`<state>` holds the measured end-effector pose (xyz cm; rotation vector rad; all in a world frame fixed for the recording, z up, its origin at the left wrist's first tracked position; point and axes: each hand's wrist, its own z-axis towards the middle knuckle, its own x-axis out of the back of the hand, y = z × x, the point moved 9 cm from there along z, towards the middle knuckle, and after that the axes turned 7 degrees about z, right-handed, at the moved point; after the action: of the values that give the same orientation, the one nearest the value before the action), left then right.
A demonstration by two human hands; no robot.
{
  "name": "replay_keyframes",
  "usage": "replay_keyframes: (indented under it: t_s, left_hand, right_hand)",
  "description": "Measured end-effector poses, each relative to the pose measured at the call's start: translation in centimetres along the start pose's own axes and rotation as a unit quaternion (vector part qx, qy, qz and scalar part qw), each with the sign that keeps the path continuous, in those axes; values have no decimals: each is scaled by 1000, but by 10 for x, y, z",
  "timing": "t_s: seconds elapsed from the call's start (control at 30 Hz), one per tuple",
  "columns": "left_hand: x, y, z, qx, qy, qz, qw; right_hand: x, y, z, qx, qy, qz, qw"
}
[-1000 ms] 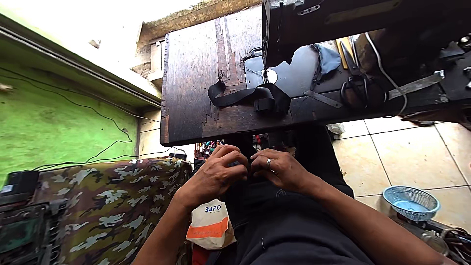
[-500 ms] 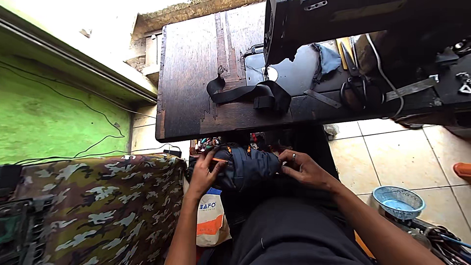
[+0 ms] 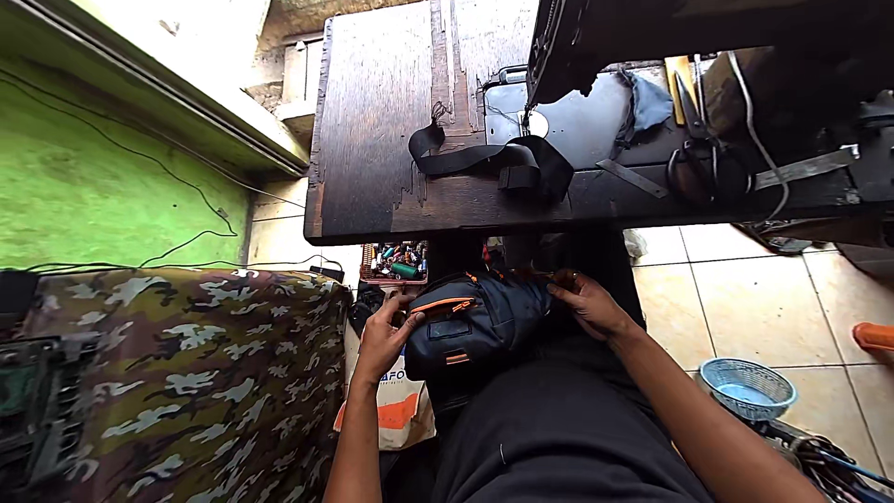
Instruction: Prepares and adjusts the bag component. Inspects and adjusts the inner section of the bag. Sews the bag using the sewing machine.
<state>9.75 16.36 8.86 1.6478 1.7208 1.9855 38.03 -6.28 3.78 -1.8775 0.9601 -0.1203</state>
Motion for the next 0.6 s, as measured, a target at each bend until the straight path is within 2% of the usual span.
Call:
replay_keyframes:
  t_s: [0.1, 0.2, 0.27, 0.37, 0.47, 0.5, 0.6]
  left_hand:
    - [-1, 4, -8, -2, 34, -125, 992]
    - [3, 8, -16, -8, 56, -280, 958]
    - [6, 6, -18, -36, 78, -302, 949]
    - [2, -1, -15, -45, 61, -345, 935]
    - [-11, -16, -17, 45, 54, -442, 894]
    - [-16, -21, -18, 86, 35, -442, 892]
    - [-31, -29, -25, 165, -67, -350, 920]
  right_hand:
    - [-3, 5, -1, -12, 9, 27, 1000]
    - [-8, 4, -5, -19, -2, 79, 997]
    - [-9, 1, -6, -11, -16, 90, 996]
    - [-16, -8, -6, 8, -52, 84, 995]
    - [-22, -13, -5, 13, -68, 85, 994]
    - [-23, -15, -4, 15, -69, 86, 994]
    - [-23, -15, -4, 24, -67, 84, 994]
